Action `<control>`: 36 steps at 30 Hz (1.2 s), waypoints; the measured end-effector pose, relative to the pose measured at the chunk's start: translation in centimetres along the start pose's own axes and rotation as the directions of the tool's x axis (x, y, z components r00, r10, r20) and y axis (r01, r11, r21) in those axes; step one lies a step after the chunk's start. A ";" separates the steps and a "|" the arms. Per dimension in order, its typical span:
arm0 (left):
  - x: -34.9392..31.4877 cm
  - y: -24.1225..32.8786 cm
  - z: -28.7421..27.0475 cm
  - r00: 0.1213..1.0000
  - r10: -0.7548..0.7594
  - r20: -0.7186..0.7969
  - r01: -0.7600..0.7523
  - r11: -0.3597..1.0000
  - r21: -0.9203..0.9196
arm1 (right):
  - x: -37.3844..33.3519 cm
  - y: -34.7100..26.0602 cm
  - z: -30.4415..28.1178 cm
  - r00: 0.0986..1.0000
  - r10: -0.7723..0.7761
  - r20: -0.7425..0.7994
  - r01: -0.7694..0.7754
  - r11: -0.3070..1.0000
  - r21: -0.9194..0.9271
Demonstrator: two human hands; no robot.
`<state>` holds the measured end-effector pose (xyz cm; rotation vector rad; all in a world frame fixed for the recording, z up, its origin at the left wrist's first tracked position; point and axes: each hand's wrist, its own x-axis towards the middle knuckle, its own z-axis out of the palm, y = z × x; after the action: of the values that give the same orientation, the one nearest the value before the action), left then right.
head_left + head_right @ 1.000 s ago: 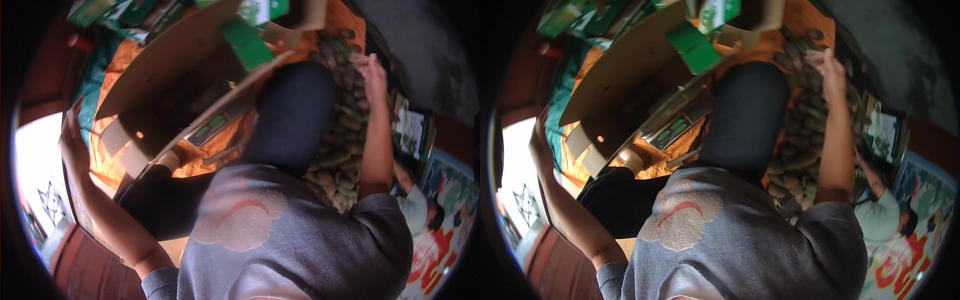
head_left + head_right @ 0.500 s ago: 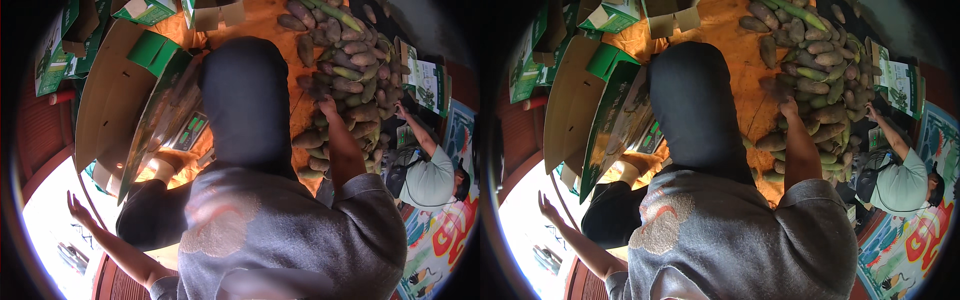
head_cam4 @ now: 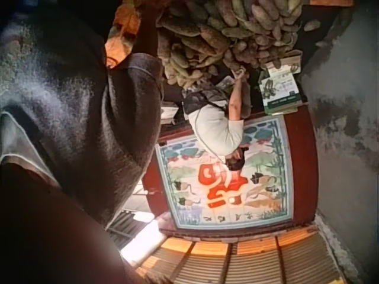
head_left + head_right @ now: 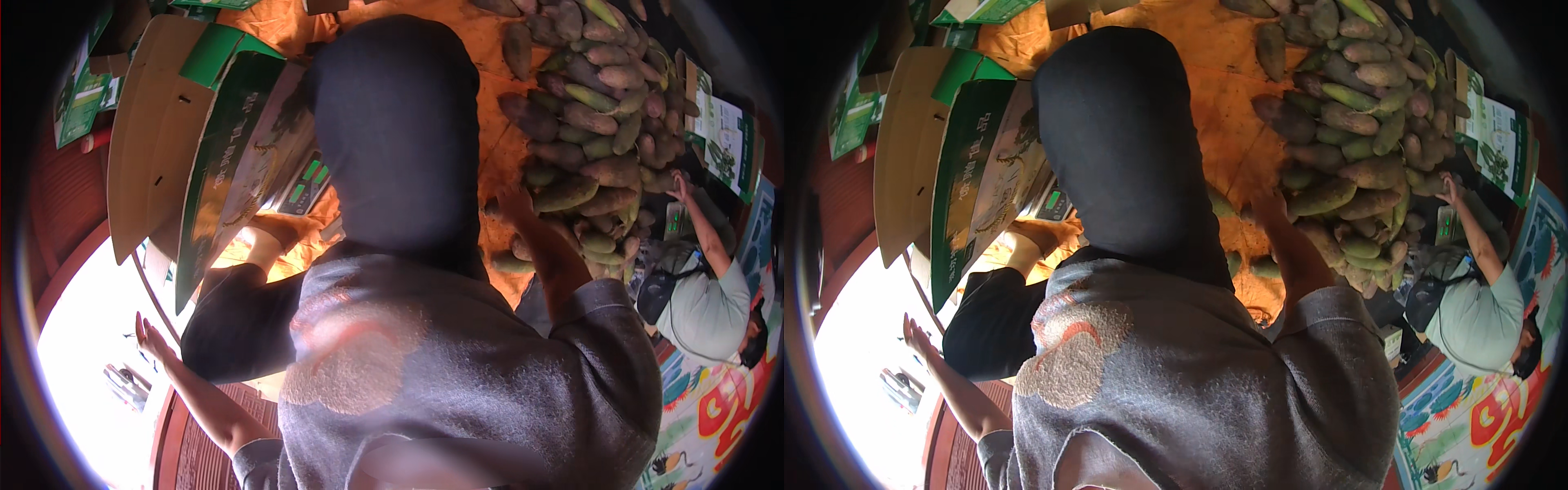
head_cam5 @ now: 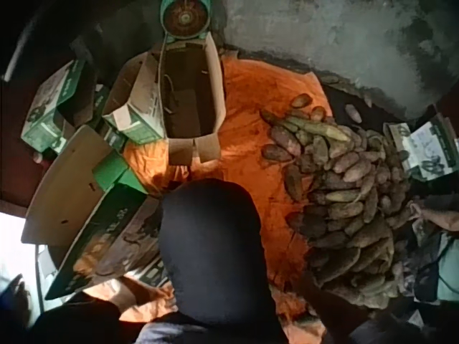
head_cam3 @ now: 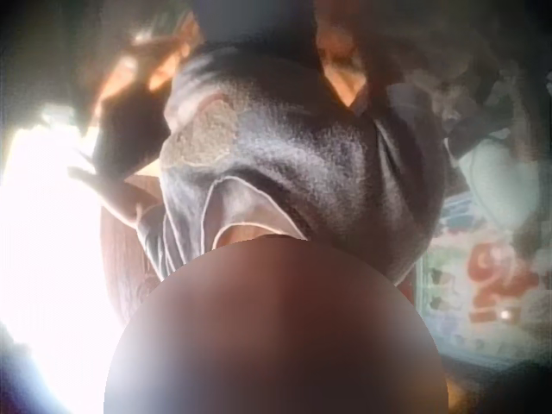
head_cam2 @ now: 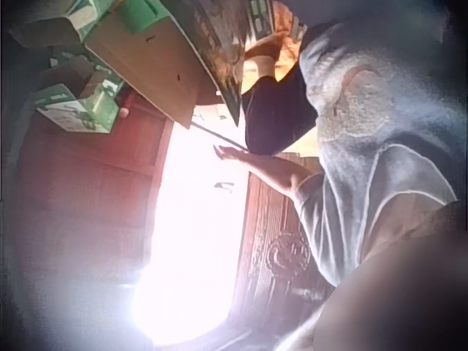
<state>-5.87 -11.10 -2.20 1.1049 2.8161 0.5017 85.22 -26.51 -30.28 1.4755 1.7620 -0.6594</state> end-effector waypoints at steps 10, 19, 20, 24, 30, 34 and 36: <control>3.0 -3.1 0.1 0.990 0.126 0.063 -0.118 0.986 -0.113 | 1.3 -0.7 7.4 0.984 -0.009 -0.178 -0.019 0.988 -0.153; 2.4 -1.5 -1.4 0.997 0.074 0.016 -0.073 0.996 -0.043 | 1.7 0.9 2.7 0.984 0.162 -0.071 -0.147 0.972 0.184; 2.5 -2.0 -2.1 0.994 0.110 -0.022 -0.112 0.991 -0.073 | 2.1 0.5 0.4 0.965 0.253 -0.066 -0.210 0.899 0.383; 2.8 1.3 -1.2 0.982 0.186 -0.043 -0.189 0.980 -0.067 | 4.1 1.4 -5.1 0.886 0.454 -0.088 -0.294 0.700 0.651; 3.9 8.2 -1.7 0.881 0.445 -0.163 -0.463 0.881 -0.095 | 7.2 5.7 -16.1 0.675 0.596 -0.434 0.069 0.536 0.842; 3.4 13.9 -1.9 0.822 0.536 -0.192 -0.568 0.798 -0.201 | 3.2 8.0 -31.1 0.579 0.500 -0.644 0.390 0.524 0.758; 3.3 16.3 -2.3 0.718 0.658 -0.228 -0.693 0.705 -0.149 | 0.1 8.7 -38.5 0.487 0.480 -0.730 0.603 0.420 0.678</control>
<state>1.81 1.69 5.49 2.1240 2.2723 0.9650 85.66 5.12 -6.62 3.0080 2.3641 -1.1833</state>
